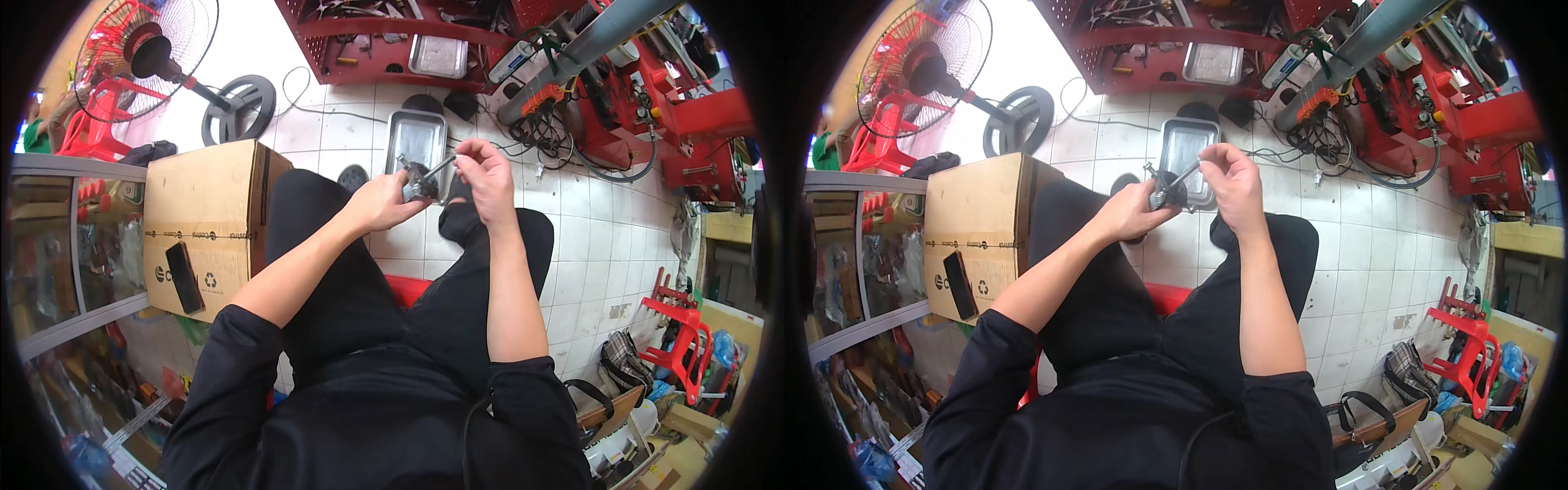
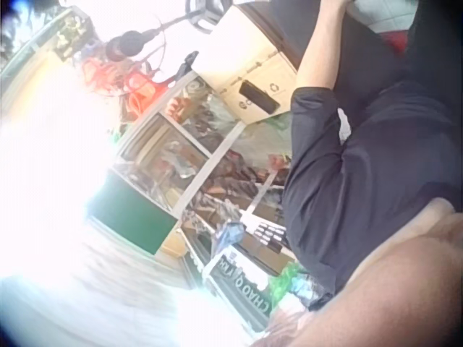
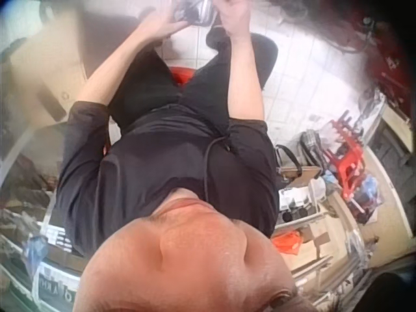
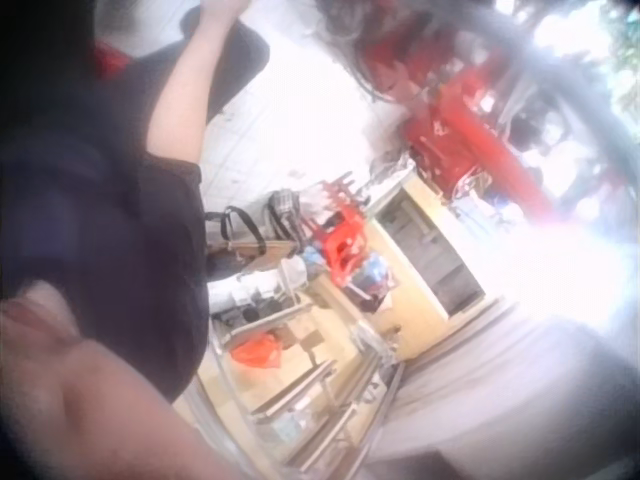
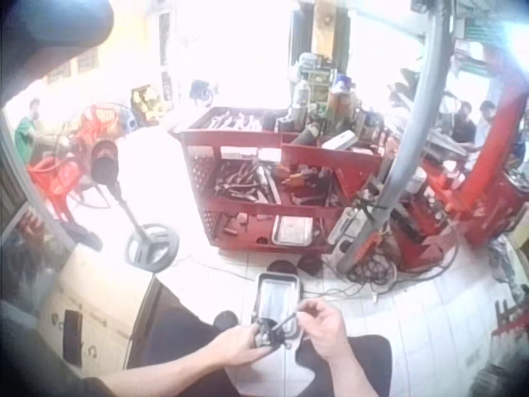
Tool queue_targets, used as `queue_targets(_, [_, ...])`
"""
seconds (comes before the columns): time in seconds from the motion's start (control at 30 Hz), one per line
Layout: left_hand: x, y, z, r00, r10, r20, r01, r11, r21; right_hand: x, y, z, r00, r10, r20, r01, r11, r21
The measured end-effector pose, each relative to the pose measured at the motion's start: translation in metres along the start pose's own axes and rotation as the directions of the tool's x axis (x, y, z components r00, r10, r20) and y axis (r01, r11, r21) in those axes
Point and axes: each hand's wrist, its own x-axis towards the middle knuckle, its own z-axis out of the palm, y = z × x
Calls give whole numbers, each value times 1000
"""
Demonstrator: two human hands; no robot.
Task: The person sits on a stool and assembles a mechanical component, likely a bicycle hub or gear, using their hands. They insert a small metal pin into the assembly and rotate the part to check its movement.
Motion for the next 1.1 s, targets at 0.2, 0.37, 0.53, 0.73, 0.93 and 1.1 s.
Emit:
queue_targets(0.2, [5, -4, -1, 997, 60, -49, -54, 991, 122, 10, 19, -11, 999, -53, 4, 53, 991, -122])
queue_targets(0.37, [16, -16, 9, 998, 46, -42, -41, 991, 129, 9, 27, -13, 997, -81, -3, 76, 942, -326])
queue_targets(0.53, [31, -33, 20, 995, 64, -73, -53, 988, 145, 15, 37, -16, 997, -72, -23, 59, 934, -353])
queue_targets(0.73, [38, -33, 23, 998, 14, -57, -6, 991, 133, 20, 43, -19, 991, -131, -22, 107, 889, -445])
queue_targets(0.93, [39, -40, 29, 992, 73, -105, -66, 996, 66, 19, 39, -13, 996, -73, -43, 65, 984, -168])
queue_targets(1.1, [40, -41, 31, 977, 138, -161, -146, 989, -40, 15, 29, -14, 1000, -7, 19, 9, 995, -98])
